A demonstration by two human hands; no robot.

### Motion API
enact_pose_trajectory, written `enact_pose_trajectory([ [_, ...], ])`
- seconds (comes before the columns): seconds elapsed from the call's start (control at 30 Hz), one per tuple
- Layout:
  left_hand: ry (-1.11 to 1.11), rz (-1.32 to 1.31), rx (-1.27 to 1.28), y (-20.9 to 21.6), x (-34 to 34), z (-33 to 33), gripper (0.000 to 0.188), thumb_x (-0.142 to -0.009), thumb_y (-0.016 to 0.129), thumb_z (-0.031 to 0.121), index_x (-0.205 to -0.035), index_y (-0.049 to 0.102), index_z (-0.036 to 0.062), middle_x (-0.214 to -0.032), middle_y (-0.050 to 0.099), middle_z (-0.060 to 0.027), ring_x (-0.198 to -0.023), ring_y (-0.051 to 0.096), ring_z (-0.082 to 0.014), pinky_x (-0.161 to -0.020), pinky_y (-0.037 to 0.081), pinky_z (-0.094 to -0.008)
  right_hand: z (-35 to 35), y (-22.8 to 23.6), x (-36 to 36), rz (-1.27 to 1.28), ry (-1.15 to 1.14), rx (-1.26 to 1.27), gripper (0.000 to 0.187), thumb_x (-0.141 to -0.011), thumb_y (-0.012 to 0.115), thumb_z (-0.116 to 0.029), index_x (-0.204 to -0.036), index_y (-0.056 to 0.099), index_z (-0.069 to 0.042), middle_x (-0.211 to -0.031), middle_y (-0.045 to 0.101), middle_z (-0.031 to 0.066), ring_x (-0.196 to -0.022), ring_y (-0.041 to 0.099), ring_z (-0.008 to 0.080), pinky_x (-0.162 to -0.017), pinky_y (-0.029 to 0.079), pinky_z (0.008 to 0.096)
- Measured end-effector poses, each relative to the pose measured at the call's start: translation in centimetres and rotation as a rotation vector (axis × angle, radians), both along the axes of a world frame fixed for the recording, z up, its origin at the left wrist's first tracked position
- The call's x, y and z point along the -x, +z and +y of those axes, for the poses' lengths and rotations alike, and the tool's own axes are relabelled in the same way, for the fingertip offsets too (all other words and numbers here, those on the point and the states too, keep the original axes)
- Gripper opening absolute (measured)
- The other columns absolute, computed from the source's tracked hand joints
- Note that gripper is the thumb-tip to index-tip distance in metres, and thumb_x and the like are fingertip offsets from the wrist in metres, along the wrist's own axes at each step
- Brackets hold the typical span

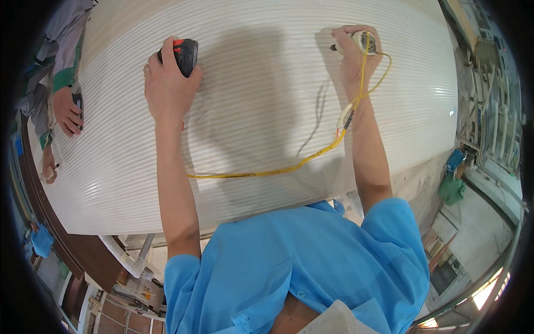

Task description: The person measures a large white ribbed panel using a tape measure held in both hands. The person moves the tape measure along the panel surface while maintaining contact with the panel.

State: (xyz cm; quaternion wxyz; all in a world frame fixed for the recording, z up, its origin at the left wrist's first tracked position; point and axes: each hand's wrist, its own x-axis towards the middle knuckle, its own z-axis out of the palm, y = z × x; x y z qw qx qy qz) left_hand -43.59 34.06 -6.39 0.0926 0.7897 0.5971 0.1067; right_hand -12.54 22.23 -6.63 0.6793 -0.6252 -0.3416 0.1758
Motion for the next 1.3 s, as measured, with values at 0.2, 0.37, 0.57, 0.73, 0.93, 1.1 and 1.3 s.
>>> enact_pose_trajectory([
  [0.2, -0.003, 0.009, 0.006, 0.0, -0.1, 0.1, 0.077, -0.082, 0.078, 0.03, -0.152, 0.046, 0.0201, -0.129, 0.059, -0.0176, -0.117, 0.059, -0.039, -0.094, 0.055, -0.0504, 0.6, 0.1, -1.0, -0.04, 0.048, -0.014, 0.017, -0.087, 0.076, 0.0, -0.098, 0.063, -0.001, -0.092, 0.072, 0.0131, -0.09, 0.074, 0.024, -0.085, 0.058, 0.0372],
  [0.37, -0.006, -0.006, -0.001, -0.1, -0.1, 0.2, 0.077, -0.082, 0.078, 0.03, -0.152, 0.046, 0.0196, -0.128, 0.059, -0.0177, -0.116, 0.06, -0.0388, -0.094, 0.056, -0.0508, 0.9, -0.6, -0.3, 0.013, 0.018, 0.053, 0.018, -0.087, 0.075, 0.001, -0.099, 0.062, 0.0, -0.09, 0.073, 0.0143, -0.089, 0.074, 0.0241, -0.087, 0.058, 0.0372],
  [0.57, -0.006, -0.001, -0.015, 0.0, -0.2, 0.2, 0.076, -0.083, 0.078, 0.031, -0.152, 0.047, 0.0193, -0.127, 0.06, -0.0177, -0.116, 0.06, -0.0388, -0.093, 0.056, -0.0511, 1.2, 0.1, -1.6, -0.027, 0.032, -0.05, 0.019, -0.087, 0.076, 0.0, -0.1, 0.062, 0.0, -0.09, 0.073, 0.0139, -0.088, 0.074, 0.0244, -0.086, 0.059, 0.0371],
  [0.73, -0.007, 0.007, -0.015, 0.1, -0.2, 0.3, 0.077, -0.082, 0.078, 0.03, -0.152, 0.047, 0.0192, -0.128, 0.06, -0.0178, -0.115, 0.06, -0.039, -0.093, 0.056, -0.0508, 2.1, -0.8, -0.7, 0.073, 0.044, -0.068, 0.018, -0.085, 0.077, 0.0, -0.098, 0.064, 0.0, -0.089, 0.074, 0.0102, -0.082, 0.069, 0.0153, -0.075, 0.055, 0.0289],
  [0.93, -0.017, 0.008, -0.035, 0.1, -0.3, 0.3, 0.077, -0.082, 0.079, 0.029, -0.152, 0.047, 0.0187, -0.129, 0.06, -0.0181, -0.115, 0.06, -0.0394, -0.093, 0.056, -0.0509, 1.9, 0.0, -1.6, 0.005, 0.048, -0.063, 0.017, -0.088, 0.076, -0.001, -0.099, 0.062, 0.001, -0.092, 0.073, 0.0139, -0.09, 0.075, 0.0245, -0.086, 0.058, 0.0371],
  [1.1, -0.012, -0.002, -0.005, 0.2, -0.3, 0.4, 0.077, -0.082, 0.079, 0.03, -0.152, 0.047, 0.0189, -0.128, 0.06, -0.0183, -0.115, 0.06, -0.0397, -0.093, 0.056, -0.0509, 3.0, -0.4, -1.6, -0.034, 0.049, -0.053, 0.015, -0.087, 0.074, 0.001, -0.096, 0.063, 0.0, -0.092, 0.073, 0.0136, -0.089, 0.075, 0.0237, -0.085, 0.058, 0.0358],
  [1.3, -0.014, -0.007, -0.009, 0.3, -0.3, 0.4, 0.078, -0.082, 0.08, 0.03, -0.152, 0.047, 0.019, -0.129, 0.06, -0.0187, -0.116, 0.06, -0.0396, -0.094, 0.056, -0.051, 3.1, -0.2, -1.3, -0.048, 0.024, 0.03, 0.016, -0.087, 0.074, 0.0, -0.099, 0.063, 0.001, -0.091, 0.073, 0.0133, -0.089, 0.074, 0.0235, -0.084, 0.058, 0.035],
])
